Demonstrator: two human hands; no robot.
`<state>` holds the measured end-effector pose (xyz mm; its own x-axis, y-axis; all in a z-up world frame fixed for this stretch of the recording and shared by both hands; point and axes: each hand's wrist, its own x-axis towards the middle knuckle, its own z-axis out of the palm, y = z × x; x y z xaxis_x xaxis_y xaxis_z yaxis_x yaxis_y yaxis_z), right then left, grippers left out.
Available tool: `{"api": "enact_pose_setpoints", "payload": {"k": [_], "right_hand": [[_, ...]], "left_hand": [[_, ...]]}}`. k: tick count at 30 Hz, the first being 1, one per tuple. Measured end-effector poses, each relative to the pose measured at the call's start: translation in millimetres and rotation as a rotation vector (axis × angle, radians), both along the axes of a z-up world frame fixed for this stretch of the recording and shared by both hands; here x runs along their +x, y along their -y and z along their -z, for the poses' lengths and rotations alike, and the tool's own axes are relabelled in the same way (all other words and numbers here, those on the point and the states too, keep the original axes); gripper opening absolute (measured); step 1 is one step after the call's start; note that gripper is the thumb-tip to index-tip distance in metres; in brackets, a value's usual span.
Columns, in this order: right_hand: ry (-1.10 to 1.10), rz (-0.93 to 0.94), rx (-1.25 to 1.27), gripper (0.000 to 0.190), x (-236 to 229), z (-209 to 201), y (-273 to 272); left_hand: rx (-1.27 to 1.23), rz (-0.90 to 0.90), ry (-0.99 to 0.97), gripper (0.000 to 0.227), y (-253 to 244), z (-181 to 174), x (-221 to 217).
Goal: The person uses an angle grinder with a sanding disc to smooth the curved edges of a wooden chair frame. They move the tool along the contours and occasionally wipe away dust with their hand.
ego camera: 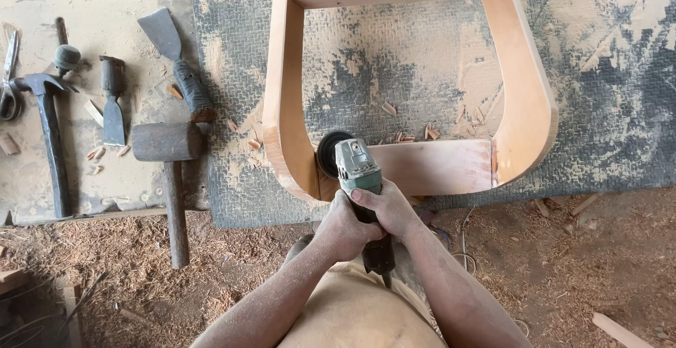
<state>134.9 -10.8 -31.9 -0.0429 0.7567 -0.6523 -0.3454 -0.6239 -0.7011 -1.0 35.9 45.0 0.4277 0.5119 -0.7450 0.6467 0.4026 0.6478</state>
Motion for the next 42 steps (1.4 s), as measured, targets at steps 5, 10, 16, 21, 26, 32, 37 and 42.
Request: {"api": "enact_pose_setpoints", "payload": {"k": [5, 10, 16, 21, 26, 32, 37, 42], "right_hand": [[0.039, -0.027, -0.013, 0.063, 0, -5, -5], [0.115, -0.046, -0.052, 0.058, 1, -11, -5], [0.247, -0.032, -0.065, 0.052, 4, -20, -4], [0.368, -0.042, -0.053, 0.053, 7, -23, 0], [0.488, -0.079, -0.140, 0.058, 11, -29, 4], [0.639, -0.028, -0.209, 0.059, 15, -35, 11], [0.607, 0.117, -0.155, 0.053, 18, -29, 22], [0.087, 0.176, -0.039, 0.053, 16, -12, 23]], "left_hand": [[0.033, 0.035, -0.068, 0.082, 0, 6, -1], [0.002, -0.005, 0.013, 0.083, 4, 19, -1], [-0.055, -0.049, 0.207, 0.073, 6, 37, 1], [-0.121, -0.065, 0.407, 0.060, 7, 51, 4], [-0.233, 0.025, 0.349, 0.055, 7, 60, 9], [-0.333, 0.098, 0.441, 0.050, 5, 73, 21], [-0.205, 0.114, 0.379, 0.074, 6, 62, 26], [-0.068, 0.022, 0.121, 0.091, 16, 32, 15]]}}
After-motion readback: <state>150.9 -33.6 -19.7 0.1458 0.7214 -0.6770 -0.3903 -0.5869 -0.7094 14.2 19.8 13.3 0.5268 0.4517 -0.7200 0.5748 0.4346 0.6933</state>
